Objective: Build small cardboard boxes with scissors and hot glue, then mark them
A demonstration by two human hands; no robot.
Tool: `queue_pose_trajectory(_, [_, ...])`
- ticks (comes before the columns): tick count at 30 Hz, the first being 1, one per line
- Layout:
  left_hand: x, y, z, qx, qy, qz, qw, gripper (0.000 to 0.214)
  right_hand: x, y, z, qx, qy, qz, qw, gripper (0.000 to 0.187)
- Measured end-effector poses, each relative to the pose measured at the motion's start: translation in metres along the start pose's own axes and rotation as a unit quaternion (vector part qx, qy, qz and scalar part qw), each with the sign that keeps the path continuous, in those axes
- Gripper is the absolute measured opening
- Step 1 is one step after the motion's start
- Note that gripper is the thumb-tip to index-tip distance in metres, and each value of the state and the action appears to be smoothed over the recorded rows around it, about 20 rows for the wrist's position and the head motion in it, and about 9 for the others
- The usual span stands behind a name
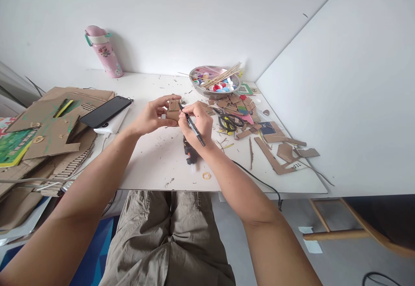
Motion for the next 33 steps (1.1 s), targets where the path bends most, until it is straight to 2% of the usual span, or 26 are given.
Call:
queue_pose_trajectory(5, [-0.0009, 0.0001, -0.0002, 0.008, 0.001, -0.002, 1.0, 0.073, 0.001, 0.0005, 0.0015, -0.002, -0.012, 0.007, 1.0, 0.007])
queue_pose_trajectory(10, [-0.0004, 0.0002, 0.0, 0.012, -0.001, 0.006, 1.0, 0.073, -0.0005, -0.0013, 0.0003, -0.016, 0.013, -0.004, 1.0, 0.009])
queue_pose_trajectory(16, [-0.0003, -0.0009, 0.0004, 0.003, -0.004, -0.009, 1.0, 0.075, 0.0014, -0.0024, 0.0018, 0.002, -0.01, -0.002, 1.0, 0.009])
queue_pose_trajectory(21, [-0.0007, 0.001, 0.0007, 0.0, -0.007, -0.003, 1.0, 0.074, 0.0, -0.0072, -0.0019, -0.01, 0.024, -0.034, 0.999, 0.006])
queue_pose_trajectory(27, [-0.0006, 0.0011, 0.0006, -0.004, -0.005, 0.002, 1.0, 0.075, 0.0002, -0.0024, 0.0021, -0.011, -0.007, -0.004, 1.0, 0.007])
queue_pose_trajectory(33, [0.0003, 0.0013, -0.0001, -0.014, -0.006, 0.031, 0.999, 0.072, 0.0008, -0.0049, 0.001, -0.01, -0.002, -0.006, 1.0, 0.008])
Point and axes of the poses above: each hand's wrist, its own x-axis towards the middle knuckle, its own z-axis out of the palm, y = z × x, the point moved 8 cm from there along x, towards the middle knuckle, and after that the axes turned 15 degrees about -y, right-handed, at the moved point
